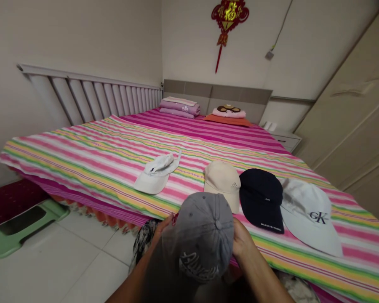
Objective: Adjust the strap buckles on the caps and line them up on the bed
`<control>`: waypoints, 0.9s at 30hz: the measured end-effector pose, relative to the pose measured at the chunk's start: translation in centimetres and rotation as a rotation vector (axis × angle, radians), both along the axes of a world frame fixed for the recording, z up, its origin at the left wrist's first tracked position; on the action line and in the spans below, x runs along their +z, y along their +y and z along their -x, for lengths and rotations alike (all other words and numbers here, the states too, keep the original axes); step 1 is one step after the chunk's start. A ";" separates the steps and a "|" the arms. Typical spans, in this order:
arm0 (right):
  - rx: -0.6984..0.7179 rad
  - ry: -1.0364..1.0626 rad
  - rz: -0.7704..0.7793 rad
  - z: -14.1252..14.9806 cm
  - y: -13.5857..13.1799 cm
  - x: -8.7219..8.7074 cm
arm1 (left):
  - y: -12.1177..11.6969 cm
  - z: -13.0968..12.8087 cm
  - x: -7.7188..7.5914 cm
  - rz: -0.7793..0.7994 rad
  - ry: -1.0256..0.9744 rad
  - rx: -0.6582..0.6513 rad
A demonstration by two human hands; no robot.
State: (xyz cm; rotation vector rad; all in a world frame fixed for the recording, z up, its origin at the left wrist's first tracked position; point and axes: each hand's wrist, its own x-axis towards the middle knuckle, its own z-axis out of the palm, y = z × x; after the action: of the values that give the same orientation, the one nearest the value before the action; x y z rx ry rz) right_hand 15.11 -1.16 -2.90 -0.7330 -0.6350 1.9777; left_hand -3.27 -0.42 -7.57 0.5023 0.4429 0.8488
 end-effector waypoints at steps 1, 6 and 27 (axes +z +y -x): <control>-0.001 -0.008 0.004 -0.2 0.1 -0.1 | 0.3 0.4 0.0 -0.002 -0.042 0.007; -0.037 -0.087 -0.005 -0.7 1.1 -0.2 | 2.3 1.4 1.5 -0.076 -0.192 0.037; -0.235 -0.815 -0.187 -1.4 22.0 3.7 | 23.8 0.2 1.8 0.023 0.027 0.167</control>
State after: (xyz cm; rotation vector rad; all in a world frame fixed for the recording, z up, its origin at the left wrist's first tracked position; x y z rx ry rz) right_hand 16.48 20.86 0.79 -1.4331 -1.1253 1.3359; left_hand -3.43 23.38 -5.74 0.4607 0.5242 0.9972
